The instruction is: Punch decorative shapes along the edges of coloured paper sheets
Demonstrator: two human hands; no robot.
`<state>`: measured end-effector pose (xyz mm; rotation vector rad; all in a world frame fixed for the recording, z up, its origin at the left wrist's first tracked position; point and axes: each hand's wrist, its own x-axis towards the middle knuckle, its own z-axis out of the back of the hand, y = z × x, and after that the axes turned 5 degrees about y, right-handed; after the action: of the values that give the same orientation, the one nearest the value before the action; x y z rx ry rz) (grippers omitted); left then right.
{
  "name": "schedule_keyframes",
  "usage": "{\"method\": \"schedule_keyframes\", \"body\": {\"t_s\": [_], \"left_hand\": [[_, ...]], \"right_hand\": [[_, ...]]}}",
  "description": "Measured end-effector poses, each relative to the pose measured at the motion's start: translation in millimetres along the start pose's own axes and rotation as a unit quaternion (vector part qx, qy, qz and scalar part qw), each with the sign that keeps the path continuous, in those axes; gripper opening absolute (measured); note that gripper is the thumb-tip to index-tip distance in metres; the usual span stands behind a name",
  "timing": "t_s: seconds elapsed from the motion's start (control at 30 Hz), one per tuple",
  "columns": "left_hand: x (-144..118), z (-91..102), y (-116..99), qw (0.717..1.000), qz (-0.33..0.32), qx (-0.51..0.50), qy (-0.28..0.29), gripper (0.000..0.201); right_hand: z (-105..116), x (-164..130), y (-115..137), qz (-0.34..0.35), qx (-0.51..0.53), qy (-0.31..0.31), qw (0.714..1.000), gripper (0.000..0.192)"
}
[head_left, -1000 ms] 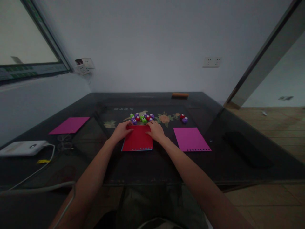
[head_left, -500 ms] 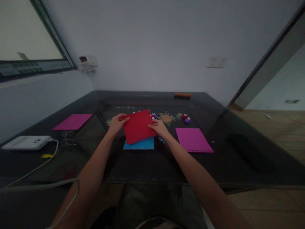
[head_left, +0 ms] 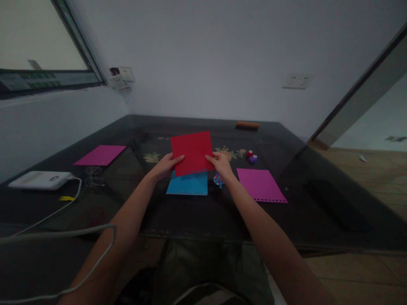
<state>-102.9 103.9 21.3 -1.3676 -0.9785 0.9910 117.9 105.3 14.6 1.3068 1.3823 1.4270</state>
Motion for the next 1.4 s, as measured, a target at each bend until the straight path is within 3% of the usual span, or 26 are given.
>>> {"method": "schedule_keyframes", "body": {"t_s": [0.17, 0.63, 1.03, 1.2, 1.4], "left_hand": [[-2, -2.1, 0, 0.996, 0.027, 0.079, 0.042, 0.028], [-1, -0.3, 0, 0.979, 0.011, 0.192, 0.072, 0.025], [-3, -3.1, -10, 0.972, 0.011, 0.231, 0.05, 0.023], [1, 6.3, -6, 0.973, -0.011, 0.23, 0.002, 0.035], [8, 17.9, 2, 0.987, -0.061, 0.104, -0.108, 0.031]], "right_hand": [[8, 3, 0, 0.028, -0.003, -0.029, 0.999, 0.023], [17, 9, -6, 0.06, -0.006, -0.017, 0.998, 0.027], [18, 7, -2, 0.054, -0.05, -0.052, 0.996, 0.034], [17, 3, 6, 0.036, -0.036, -0.073, 0.996, 0.039], [19, 1, 9, 0.038, -0.033, -0.075, 0.996, 0.039]]}}
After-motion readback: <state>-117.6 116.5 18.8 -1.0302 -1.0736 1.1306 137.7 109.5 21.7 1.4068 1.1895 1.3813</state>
